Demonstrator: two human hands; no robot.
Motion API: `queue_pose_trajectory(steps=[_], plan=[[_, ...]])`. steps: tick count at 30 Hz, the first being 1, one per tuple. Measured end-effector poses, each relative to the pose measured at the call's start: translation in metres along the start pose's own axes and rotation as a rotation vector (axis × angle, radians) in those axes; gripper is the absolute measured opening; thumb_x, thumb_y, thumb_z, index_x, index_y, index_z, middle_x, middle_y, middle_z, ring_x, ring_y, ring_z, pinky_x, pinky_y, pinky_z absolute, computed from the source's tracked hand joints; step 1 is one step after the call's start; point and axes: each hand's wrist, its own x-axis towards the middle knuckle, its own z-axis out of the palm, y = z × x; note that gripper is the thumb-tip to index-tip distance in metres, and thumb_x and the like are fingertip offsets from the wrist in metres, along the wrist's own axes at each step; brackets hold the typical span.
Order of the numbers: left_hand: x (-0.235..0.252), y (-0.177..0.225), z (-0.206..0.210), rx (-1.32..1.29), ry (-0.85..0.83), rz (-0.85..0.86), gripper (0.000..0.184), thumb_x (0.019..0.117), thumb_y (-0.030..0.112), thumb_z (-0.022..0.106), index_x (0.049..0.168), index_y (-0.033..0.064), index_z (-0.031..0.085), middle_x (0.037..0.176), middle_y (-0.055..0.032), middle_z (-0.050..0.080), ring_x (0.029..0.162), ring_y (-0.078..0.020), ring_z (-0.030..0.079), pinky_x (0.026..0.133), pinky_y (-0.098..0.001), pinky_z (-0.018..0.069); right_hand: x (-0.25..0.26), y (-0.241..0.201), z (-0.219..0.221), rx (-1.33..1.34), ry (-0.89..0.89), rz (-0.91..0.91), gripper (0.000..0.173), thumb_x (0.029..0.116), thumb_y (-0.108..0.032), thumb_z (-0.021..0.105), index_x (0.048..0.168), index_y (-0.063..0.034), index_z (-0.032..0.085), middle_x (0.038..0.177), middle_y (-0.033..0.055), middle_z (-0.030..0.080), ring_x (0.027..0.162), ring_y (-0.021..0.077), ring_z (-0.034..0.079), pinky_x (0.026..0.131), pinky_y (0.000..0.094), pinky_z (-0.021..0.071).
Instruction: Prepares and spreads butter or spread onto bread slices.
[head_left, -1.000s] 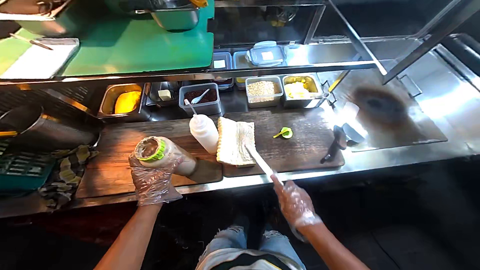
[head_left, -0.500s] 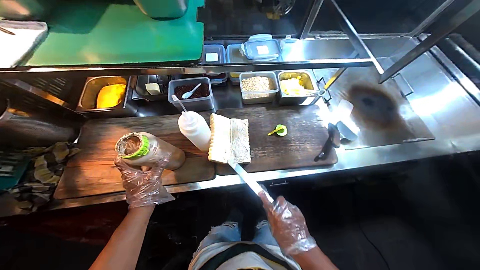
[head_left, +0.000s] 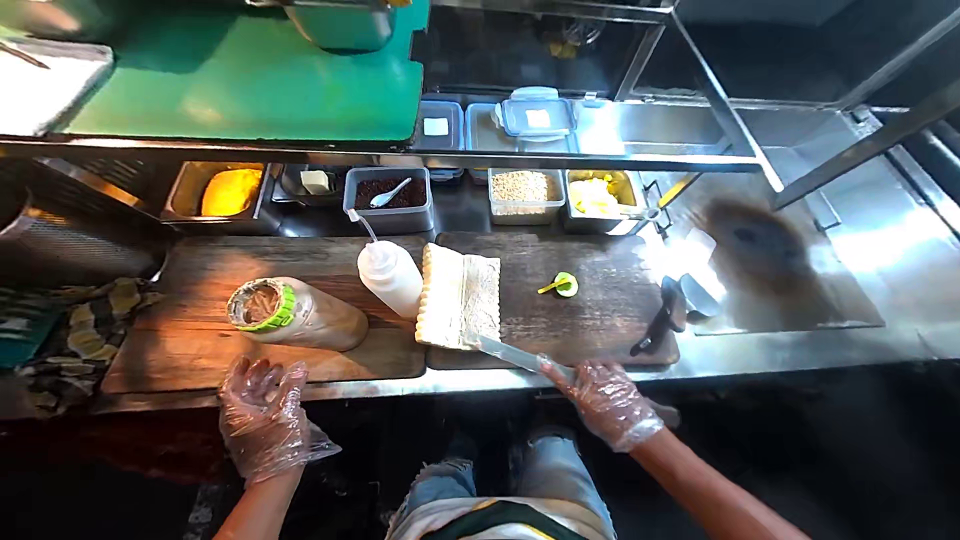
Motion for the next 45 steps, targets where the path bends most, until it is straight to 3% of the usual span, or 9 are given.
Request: queue_pose_trajectory(steps=[3,6,9,13,24,33,38,42,45], plan=[[-0.015,0.020,-0.014,0.105,0.095,0.037,0.078,0.0930,0.025,0.072,0.154,-0.0040,0.032,0.143,-0.0266,0.053,0.126,-0.0228,0.061,0.105,-0.0309,0.0507,0.014,0.065,-0.008,-0.046,0.008,-0.042,0.070,0.0966,-0.018,0.061,0.155,-0.0493,0.039,0.118,0.0258,0.067,0.109,0.0463,0.065,0.089,0.0649,0.0515],[-0.057,0.043,-0.020,0.122,0.247,-0.108,0.075,0.0934,0.024,0.072,0.154,-0.0003,0.035,0.145,-0.0239,0.052,0.123,-0.0242,0.063,0.099,-0.0359,0.0561,0.059,0.082,-0.034,-0.027,-0.067,-0.150,0.059,0.1041,-0.029,0.053,0.155,-0.0538,0.035,0.130,0.0177,0.065,0.121,0.0394,0.061,0.102,0.0614,0.0473],[-0.109,0.059,-0.011,0.088,0.348,-0.264,0.072,0.0922,0.020,0.073,0.153,0.0027,0.039,0.147,-0.0215,0.051,0.122,-0.0265,0.062,0.094,-0.0424,0.0579,0.113,0.093,-0.043,-0.086,-0.051,-0.378,0.073,0.0992,-0.017,0.059,0.158,-0.0503,0.030,0.129,0.0211,0.062,0.116,0.0422,0.062,0.094,0.0650,0.0486],[-0.169,0.065,-0.007,0.222,0.336,-0.173,0.075,0.0924,0.024,0.071,0.151,-0.0062,0.037,0.148,-0.0291,0.047,0.129,-0.0253,0.058,0.103,-0.0327,0.0525,0.144,0.133,-0.055,-0.117,-0.071,-0.338,0.071,0.0978,-0.025,0.063,0.157,-0.0482,0.032,0.133,0.0236,0.060,0.121,0.0430,0.060,0.098,0.0636,0.0469],[-0.252,0.076,0.020,0.143,0.364,-0.387,0.075,0.0919,0.015,0.071,0.155,-0.0027,0.033,0.156,-0.0276,0.038,0.133,-0.0276,0.055,0.102,-0.0366,0.0536,0.205,0.138,-0.071,-0.163,-0.130,-0.452,0.078,0.0946,-0.023,0.068,0.159,-0.0468,0.030,0.132,0.0243,0.058,0.116,0.0440,0.060,0.092,0.0615,0.0509],[-0.220,0.117,0.072,-0.215,0.348,-0.567,0.057,0.0962,0.006,0.063,0.149,0.0046,0.043,0.134,-0.0148,0.058,0.110,-0.0217,0.066,0.082,-0.0405,0.0607,0.187,0.153,-0.061,-0.091,-0.042,-0.343,0.066,0.1008,-0.026,0.059,0.158,-0.0458,0.033,0.134,0.0236,0.060,0.116,0.0402,0.063,0.092,0.0566,0.0543],[-0.167,0.114,0.099,-0.386,0.106,-0.501,0.054,0.0989,0.015,0.057,0.150,0.0017,0.043,0.137,-0.0174,0.060,0.112,-0.0288,0.068,0.086,-0.0455,0.0614,0.168,0.152,-0.041,-0.048,0.059,-0.211,0.060,0.1031,-0.030,0.054,0.157,-0.0482,0.035,0.131,0.0210,0.063,0.112,0.0386,0.066,0.089,0.0575,0.0557],[-0.120,0.104,0.122,-0.562,-0.095,-0.592,0.045,0.1080,0.020,0.044,0.149,0.0016,0.043,0.140,-0.0196,0.059,0.121,-0.0305,0.064,0.097,-0.0487,0.0561,0.116,0.067,-0.045,0.285,0.021,-0.049,0.052,0.1052,-0.029,0.053,0.155,-0.0412,0.043,0.121,0.0208,0.067,0.103,0.0401,0.068,0.084,0.0624,0.0569],[-0.084,0.097,0.129,-0.702,-0.227,-0.724,0.050,0.1096,0.036,0.044,0.151,0.0076,0.043,0.145,-0.0175,0.055,0.130,-0.0320,0.058,0.104,-0.0534,0.0521,0.025,0.010,-0.020,0.456,-0.117,0.093,0.046,0.1080,-0.036,0.044,0.154,-0.0364,0.047,0.118,0.0203,0.068,0.104,0.0372,0.069,0.090,0.0571,0.0570]])
